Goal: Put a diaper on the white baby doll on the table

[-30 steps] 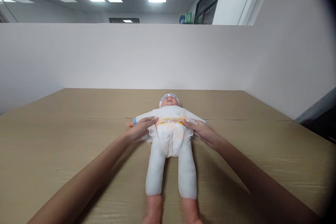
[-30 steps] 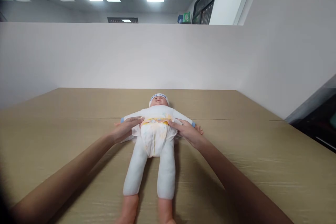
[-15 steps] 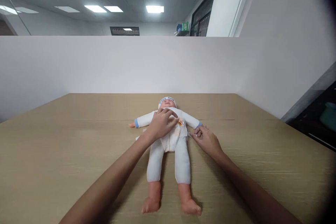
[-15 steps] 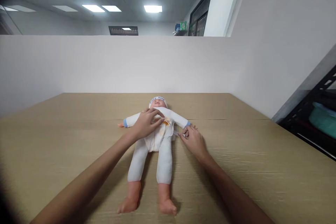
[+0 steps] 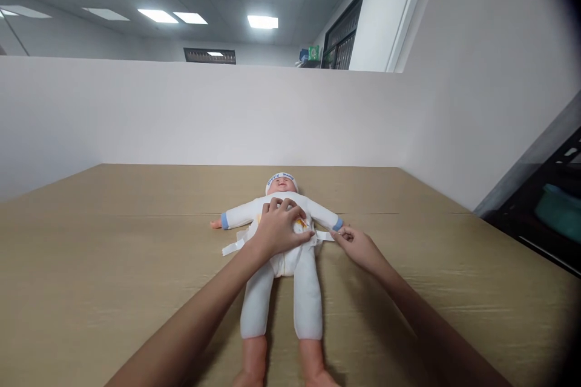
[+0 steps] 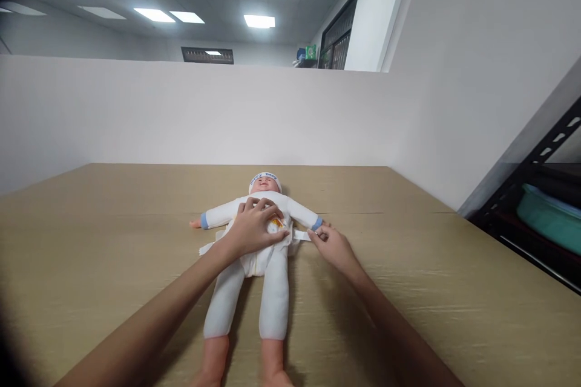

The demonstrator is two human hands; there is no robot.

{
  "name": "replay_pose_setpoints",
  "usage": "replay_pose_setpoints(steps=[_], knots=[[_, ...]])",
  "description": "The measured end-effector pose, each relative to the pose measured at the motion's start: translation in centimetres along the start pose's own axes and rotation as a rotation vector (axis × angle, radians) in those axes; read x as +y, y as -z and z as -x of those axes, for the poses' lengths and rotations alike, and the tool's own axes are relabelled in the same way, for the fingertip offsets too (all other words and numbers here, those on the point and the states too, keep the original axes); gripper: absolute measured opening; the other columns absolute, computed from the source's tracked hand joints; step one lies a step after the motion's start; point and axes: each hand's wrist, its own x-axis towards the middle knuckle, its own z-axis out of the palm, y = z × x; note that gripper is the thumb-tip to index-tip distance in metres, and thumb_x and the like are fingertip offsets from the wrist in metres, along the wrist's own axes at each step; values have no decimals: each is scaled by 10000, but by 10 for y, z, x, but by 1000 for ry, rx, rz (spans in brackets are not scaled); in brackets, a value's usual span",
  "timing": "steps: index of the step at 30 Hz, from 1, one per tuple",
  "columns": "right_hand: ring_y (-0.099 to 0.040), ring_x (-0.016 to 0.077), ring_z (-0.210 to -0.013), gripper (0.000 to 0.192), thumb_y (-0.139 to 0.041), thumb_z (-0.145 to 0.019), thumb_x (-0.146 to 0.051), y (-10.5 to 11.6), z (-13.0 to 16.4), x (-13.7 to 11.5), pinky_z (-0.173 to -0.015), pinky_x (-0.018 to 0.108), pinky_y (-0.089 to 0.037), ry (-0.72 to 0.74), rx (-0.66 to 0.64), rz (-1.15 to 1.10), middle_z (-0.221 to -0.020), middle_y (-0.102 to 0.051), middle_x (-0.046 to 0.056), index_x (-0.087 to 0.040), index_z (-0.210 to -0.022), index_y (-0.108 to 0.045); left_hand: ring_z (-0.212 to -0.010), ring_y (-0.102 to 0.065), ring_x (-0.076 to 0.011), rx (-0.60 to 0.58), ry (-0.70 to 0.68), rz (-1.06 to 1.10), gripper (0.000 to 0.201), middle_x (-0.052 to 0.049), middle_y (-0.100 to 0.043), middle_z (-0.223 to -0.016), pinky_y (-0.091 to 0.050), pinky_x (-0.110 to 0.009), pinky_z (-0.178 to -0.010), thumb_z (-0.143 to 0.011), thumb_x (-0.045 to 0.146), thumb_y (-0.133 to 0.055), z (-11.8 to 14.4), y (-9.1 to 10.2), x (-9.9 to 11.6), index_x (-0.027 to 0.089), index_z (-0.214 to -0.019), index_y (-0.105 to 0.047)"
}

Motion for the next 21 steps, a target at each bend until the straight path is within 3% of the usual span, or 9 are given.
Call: replay_pose_setpoints(steps=[5, 10, 13, 16, 18, 21], knots=[[-640, 205, -697, 423, -545, -887, -617, 7, -26, -39, -651, 291, -458, 63, -64, -92, -711, -700, 18, -246, -690, -592, -1252, -497, -420, -13, 23, 40, 418, -93, -686, -1320, -381, -581, -1052, -841, 616, -798, 0, 0, -1, 321, -1134, -756], [-601, 174, -641, 324, -643, -896, -506, -18, -44, -89, -619, 279, -422, 133, -130, -56, -675, -688, -11, -234, -720, -640, -1254, -505, -425, -12, 53, 59, 468, -117, -688, -1317, -390, -578, -1047, -818, 544, -804, 2, 1, -1, 272, -1188, -713], [-584, 173, -662, 283, -642, -925, -432, -30, -40, -102, -654, 290, -432, 189, -123, -20, -684, -668, -13, -234, -724, -625, -1240, -522, -416, 0, 67, 73, 500, -124, -701, -1294, -398, -569, -1042, -800, 494, -810, 3, -2, -2, 248, -1217, -682], [-651, 208, -856, 221, -612, -985, -421, -30, -20, -100, -813, 327, -511, 290, -45, -41, -894, -728, 32, -228, -895, -668, -1263, -522, -426, 4, 73, 111, 565, -131, -702, -1338, -394, -577, -1051, -786, 506, -827, 3, -3, -6, 250, -1263, -662], [-676, 244, -1101, 236, -585, -1038, -423, -28, -1, -95, -1009, 383, -527, 402, -10, -94, -1142, -748, 79, -233, -1114, -701, -1290, -513, -438, -17, 69, 171, 626, -126, -697, -1377, -391, -591, -1067, -759, 508, -854, 2, -1, -11, 265, -1298, -649], [-520, 268, -1484, 416, -520, -1106, -430, -25, 25, -86, -1274, 473, -383, 518, -66, -108, -1560, -608, 95, -297, -1492, -601, -1371, -488, -440, -78, 57, 354, 743, -111, -674, -1443, -377, -613, -1142, -717, 534, -905, 3, 10, -20, 277, -1356, -626]])
